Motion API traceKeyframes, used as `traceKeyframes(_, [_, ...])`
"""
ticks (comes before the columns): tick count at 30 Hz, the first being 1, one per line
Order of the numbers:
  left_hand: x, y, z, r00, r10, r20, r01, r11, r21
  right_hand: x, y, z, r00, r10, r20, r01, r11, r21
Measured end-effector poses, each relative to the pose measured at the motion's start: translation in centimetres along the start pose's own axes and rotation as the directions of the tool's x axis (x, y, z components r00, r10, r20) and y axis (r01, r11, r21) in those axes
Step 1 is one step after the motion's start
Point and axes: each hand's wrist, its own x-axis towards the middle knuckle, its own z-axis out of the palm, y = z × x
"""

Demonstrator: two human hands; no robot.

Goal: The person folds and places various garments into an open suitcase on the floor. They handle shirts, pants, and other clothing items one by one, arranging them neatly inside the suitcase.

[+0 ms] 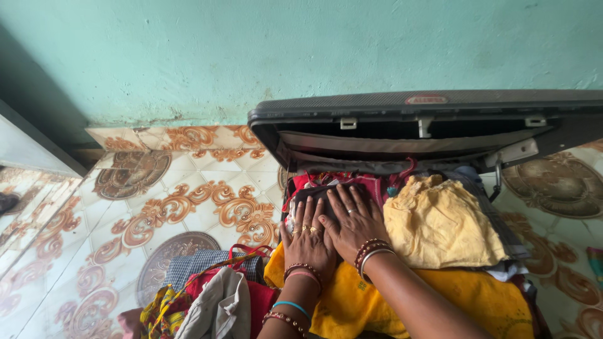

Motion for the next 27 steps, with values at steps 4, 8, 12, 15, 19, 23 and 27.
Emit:
traceKeyframes(4, [0.2,1.6,-2.7,0.992,-0.057,0.116,0.045,0.994,0.102,0.8,0.2,-2.4,0.991,-0.004,0.132,-0.015,0.990,0.138])
traceKeyframes(8, [1.0,4.3,-5.6,0.985,-0.114,0.130,0.105,0.992,0.072,-1.5,3.3,-5.0,0.900,-0.200,-0.388,0.346,0.870,0.353])
traceKeyframes(12, [0.4,8.6,-5.3,0.985,0.162,-0.052,-0.161,0.987,0.018,-5.8,9.4,-6.8,0.816,0.141,-0.560,0.108,0.916,0.387])
traceKeyframes(15, [0.2,12.6,-3.0,0.919,0.388,-0.067,-0.385,0.921,0.051,-6.1,12.8,-6.8,0.891,0.176,-0.419,-0.071,0.964,0.255])
traceKeyframes(19, [0.6,14.1,-0.3,0.956,0.259,0.140,-0.263,0.965,0.014,-5.6,13.6,-5.5,0.948,0.313,0.057,-0.312,0.950,-0.019])
traceKeyframes(23, [0.1,13.5,1.9,0.966,0.247,0.071,-0.251,0.967,0.051,-5.9,13.6,-3.8,0.909,0.357,0.215,-0.353,0.934,-0.056])
traceKeyframes(27, [0.1,13.1,3.2,0.968,0.251,-0.007,-0.250,0.967,0.047,-5.9,13.9,-2.9,0.929,0.336,0.153,-0.333,0.942,-0.045])
